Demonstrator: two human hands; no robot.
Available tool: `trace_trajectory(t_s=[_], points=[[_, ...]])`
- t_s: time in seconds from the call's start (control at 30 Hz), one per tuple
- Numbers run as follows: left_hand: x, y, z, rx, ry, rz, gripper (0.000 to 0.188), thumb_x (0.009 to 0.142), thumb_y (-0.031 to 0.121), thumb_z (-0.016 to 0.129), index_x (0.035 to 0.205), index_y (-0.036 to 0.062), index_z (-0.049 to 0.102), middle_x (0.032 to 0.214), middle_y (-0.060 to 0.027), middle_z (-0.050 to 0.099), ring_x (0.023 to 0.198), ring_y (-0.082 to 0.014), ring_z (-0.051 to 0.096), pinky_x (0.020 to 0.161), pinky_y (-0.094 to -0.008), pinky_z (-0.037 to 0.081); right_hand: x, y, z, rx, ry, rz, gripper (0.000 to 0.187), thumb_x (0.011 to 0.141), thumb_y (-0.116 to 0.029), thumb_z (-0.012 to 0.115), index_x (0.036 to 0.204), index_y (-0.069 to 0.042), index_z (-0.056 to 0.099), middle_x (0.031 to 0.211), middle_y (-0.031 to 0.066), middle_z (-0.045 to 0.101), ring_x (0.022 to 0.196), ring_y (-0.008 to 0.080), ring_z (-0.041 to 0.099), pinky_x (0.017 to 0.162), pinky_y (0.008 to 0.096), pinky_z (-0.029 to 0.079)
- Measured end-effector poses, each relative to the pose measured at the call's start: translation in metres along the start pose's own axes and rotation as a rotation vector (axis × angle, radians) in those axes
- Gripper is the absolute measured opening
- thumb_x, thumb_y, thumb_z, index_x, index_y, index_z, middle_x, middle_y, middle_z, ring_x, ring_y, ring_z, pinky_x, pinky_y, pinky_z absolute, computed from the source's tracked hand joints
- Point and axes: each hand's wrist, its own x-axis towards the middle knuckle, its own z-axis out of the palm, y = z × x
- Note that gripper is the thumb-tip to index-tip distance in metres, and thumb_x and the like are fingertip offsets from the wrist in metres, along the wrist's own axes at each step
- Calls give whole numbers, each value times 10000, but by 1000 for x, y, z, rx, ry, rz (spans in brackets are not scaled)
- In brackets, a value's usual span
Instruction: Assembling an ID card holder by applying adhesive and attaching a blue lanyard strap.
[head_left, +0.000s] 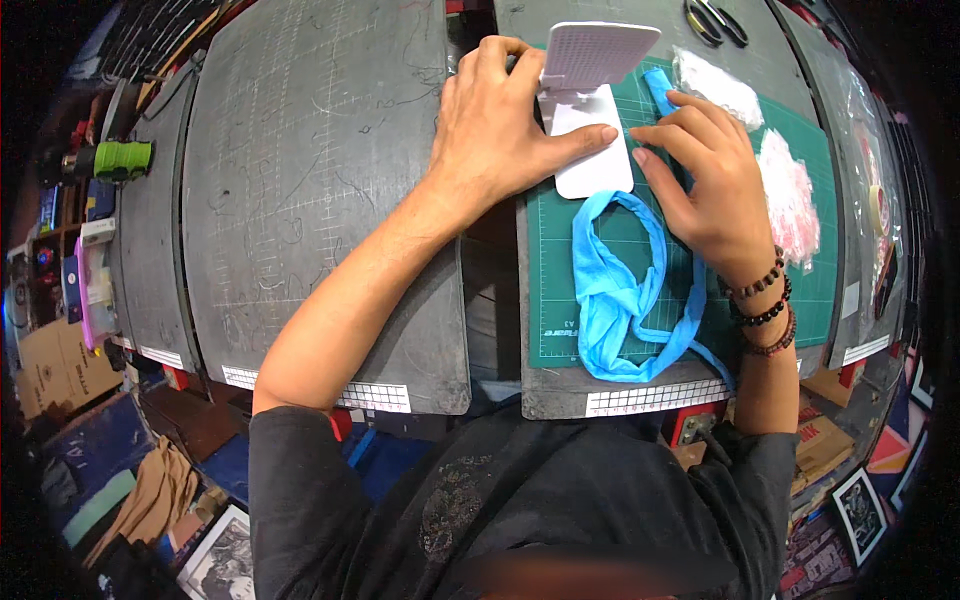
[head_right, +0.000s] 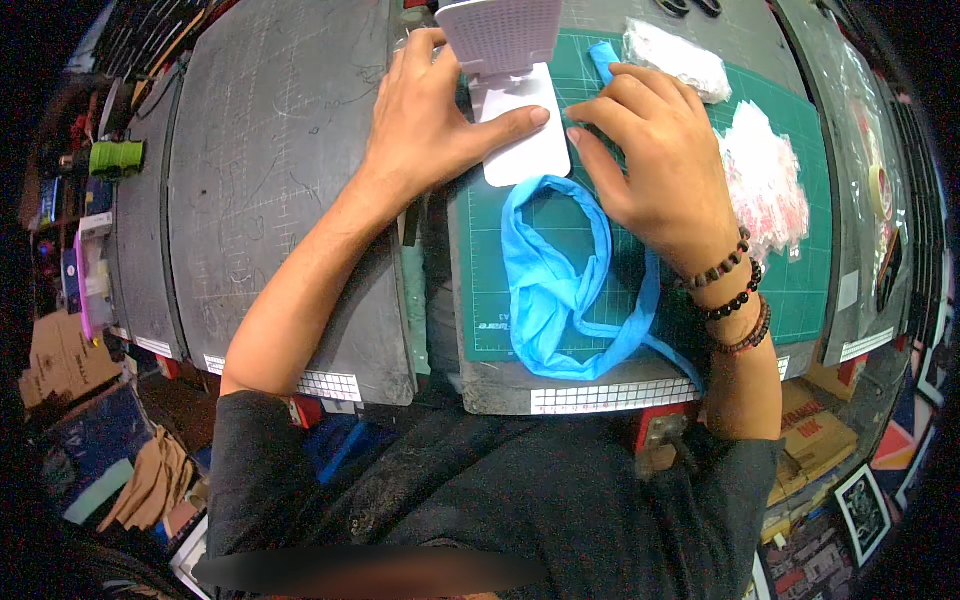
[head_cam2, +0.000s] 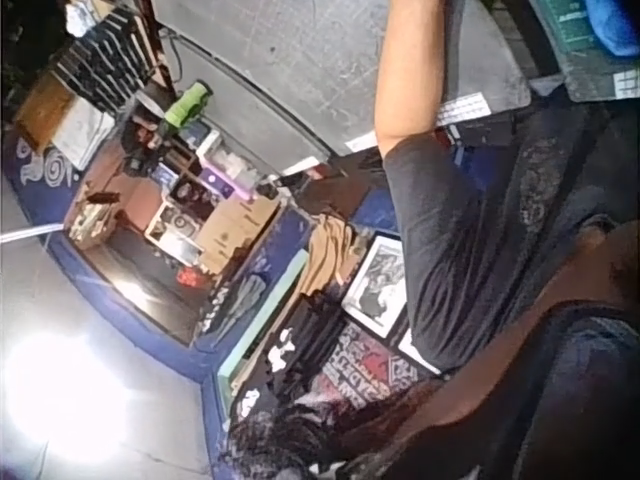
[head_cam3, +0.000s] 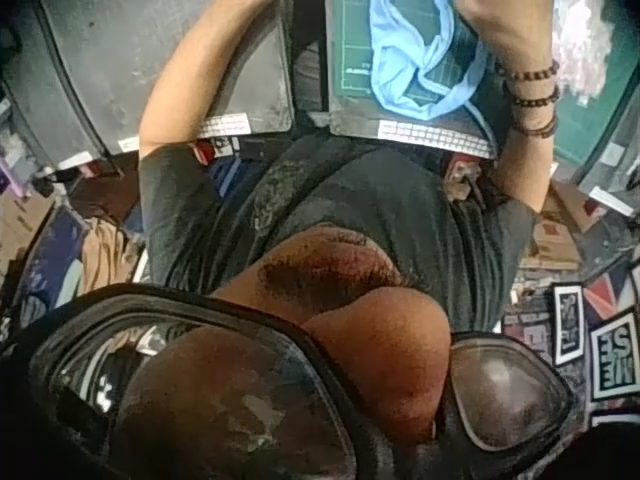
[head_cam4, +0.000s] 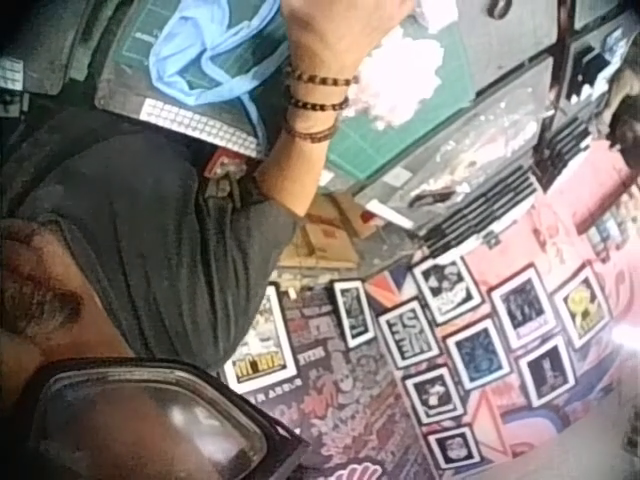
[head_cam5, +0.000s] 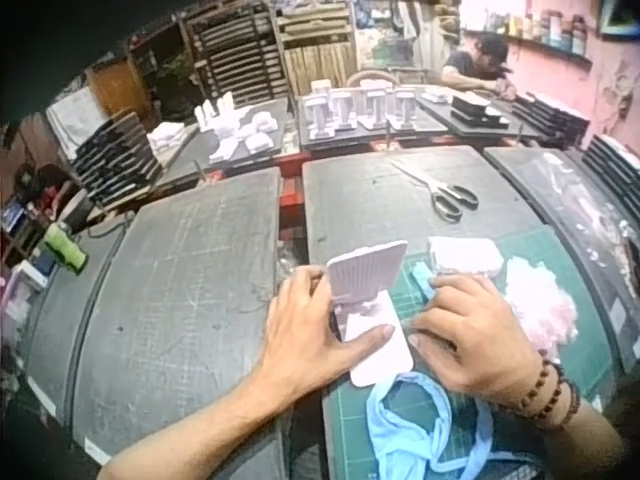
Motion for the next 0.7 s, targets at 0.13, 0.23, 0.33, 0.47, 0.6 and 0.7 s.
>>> trace_trajectory(t_s=[0.13,0.23,0.33,0.47,0.6,0.7], points=[[-1,-2,-1,-6,38,-42,686,764,582,840,1216,85,702,1218,-166,593,1135,-370,603,949,-501,505,2,-3,2,26,-30,15,155,859,-141,753,993,-64,742,963,99,682,1165,347,632,996,468,463],[-1,-3,0,-12,49,-53,652,797,554,828,1222,78,698,1221,-166,596,1127,-366,606,944,-488,506,3,-3,3,31,-51,32,166,859,-153,763,1000,-66,756,967,98,688,1177,350,630,1000,467,462],[-1,-1,-3,-38,53,-58,537,871,442,795,1219,49,682,1215,-166,608,1122,-353,614,928,-470,512,5,-6,1,29,-61,41,180,859,-172,775,1006,-69,767,977,97,693,1184,354,630,1000,466,461],[-1,-6,3,-13,61,-50,439,908,350,768,1189,27,672,1224,-166,609,1135,-362,610,928,-481,515,6,-8,0,8,-81,52,212,859,-214,796,1014,-71,772,981,96,702,1190,351,630,996,462,460],[-4,-7,3,-20,116,-35,365,918,282,755,1157,21,667,1219,-160,612,1145,-371,601,940,-484,516,7,-7,2,8,-78,56,231,859,-231,804,1022,-71,773,987,95,709,1195,349,632,999,461,455],[-4,-5,4,-40,114,-58,356,912,280,761,1145,25,672,1206,-153,619,1154,-364,598,948,-484,511,8,-9,1,13,-84,62,238,856,-227,807,1032,-69,773,985,93,710,1187,347,636,1002,459,451]])
